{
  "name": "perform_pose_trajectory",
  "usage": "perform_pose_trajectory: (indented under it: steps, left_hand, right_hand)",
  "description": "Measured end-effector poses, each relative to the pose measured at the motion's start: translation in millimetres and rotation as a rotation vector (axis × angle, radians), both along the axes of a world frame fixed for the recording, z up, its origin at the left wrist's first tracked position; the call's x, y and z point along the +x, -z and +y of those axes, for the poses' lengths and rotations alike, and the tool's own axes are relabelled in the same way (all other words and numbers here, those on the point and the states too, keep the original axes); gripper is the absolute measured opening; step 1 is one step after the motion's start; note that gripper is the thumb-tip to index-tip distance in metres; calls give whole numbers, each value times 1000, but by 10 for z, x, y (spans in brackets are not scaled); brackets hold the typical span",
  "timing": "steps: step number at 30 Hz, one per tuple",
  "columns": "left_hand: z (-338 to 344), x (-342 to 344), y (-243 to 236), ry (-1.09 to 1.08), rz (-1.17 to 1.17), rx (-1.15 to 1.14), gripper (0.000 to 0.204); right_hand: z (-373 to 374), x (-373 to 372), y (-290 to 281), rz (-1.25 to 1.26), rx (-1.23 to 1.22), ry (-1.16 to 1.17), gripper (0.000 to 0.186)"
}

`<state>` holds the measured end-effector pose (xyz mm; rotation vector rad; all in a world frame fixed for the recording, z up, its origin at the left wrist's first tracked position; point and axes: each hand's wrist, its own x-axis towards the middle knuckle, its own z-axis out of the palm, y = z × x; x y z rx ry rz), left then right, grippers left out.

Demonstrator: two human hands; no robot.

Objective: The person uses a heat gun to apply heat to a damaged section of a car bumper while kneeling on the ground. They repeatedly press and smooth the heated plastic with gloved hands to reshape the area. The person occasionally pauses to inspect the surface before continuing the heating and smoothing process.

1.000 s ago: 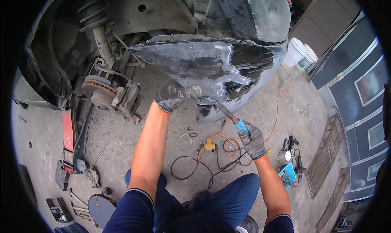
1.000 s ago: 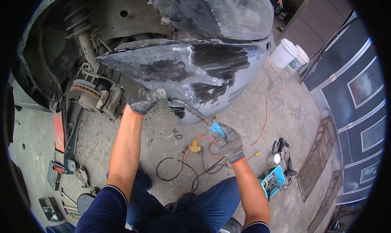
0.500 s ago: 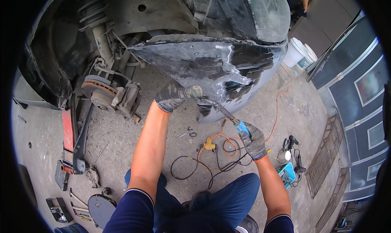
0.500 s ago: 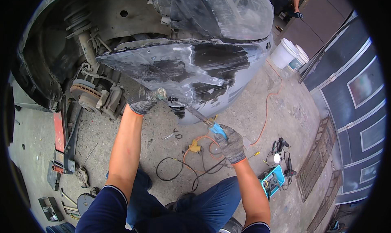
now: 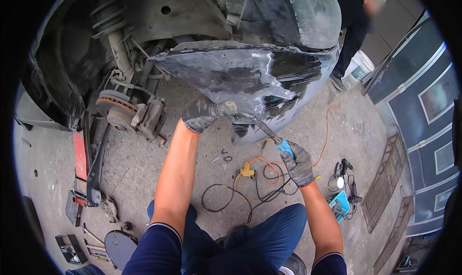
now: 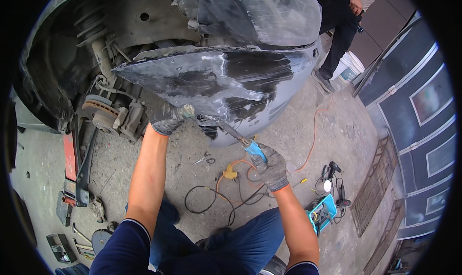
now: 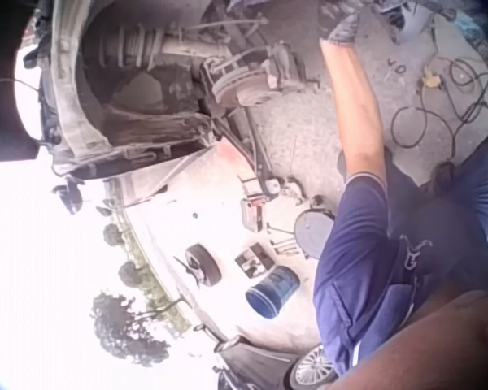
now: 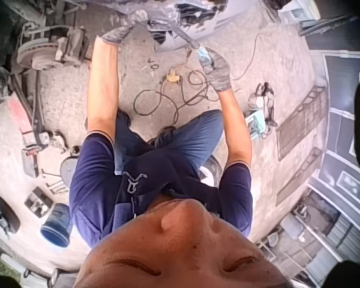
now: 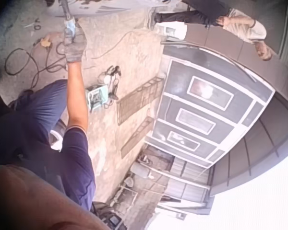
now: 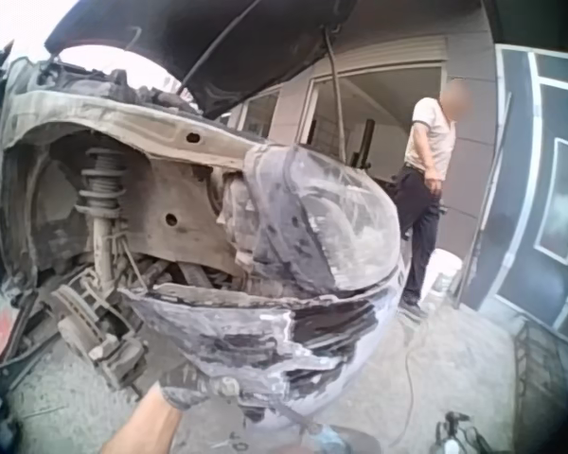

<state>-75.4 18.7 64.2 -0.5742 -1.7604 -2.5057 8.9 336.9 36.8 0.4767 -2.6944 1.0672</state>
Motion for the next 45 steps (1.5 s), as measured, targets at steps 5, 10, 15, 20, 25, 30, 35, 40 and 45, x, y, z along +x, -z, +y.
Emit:
perform_pose_trajectory:
  steps: [5, 10, 15, 20, 25, 30, 35, 40, 45]
  left_hand:
    - [51, 83, -136, -22, 65, 26, 83]
    - [22, 33, -18, -75, 169, 18, 74]
    - [48, 17, -20, -105, 90, -2, 87]
    - [37, 105, -84, -116, 60, -30, 87]
    - [167, 237, -253, -285, 83, -66, 78]
    - [324, 405, -529, -645, 172, -171, 58]
    - [277, 467, -695, -798, 189, -195, 51]
    - [119, 423, -642, -684, -60, 127, 60]
    - [26, 395, -599, -410, 68, 144, 70]
  right_hand:
    - [43, 32, 40, -13, -11, 34, 33]
    - [-54, 53, -23, -38, -75, 33, 33]
    - [27, 39, -14, -24, -29, -17, 32]
    - [-61, 236, -134, -44, 62, 41, 33]
    - [247, 723, 448, -46, 1, 42, 29]
    - [324, 1255, 1004, -179, -99, 119, 32]
    - [265, 1547, 1525, -271, -210, 176, 28]
    - [159, 1708, 1915, -231, -328, 196, 22]
    - [335, 1829, 2704, -386, -556, 298, 18]
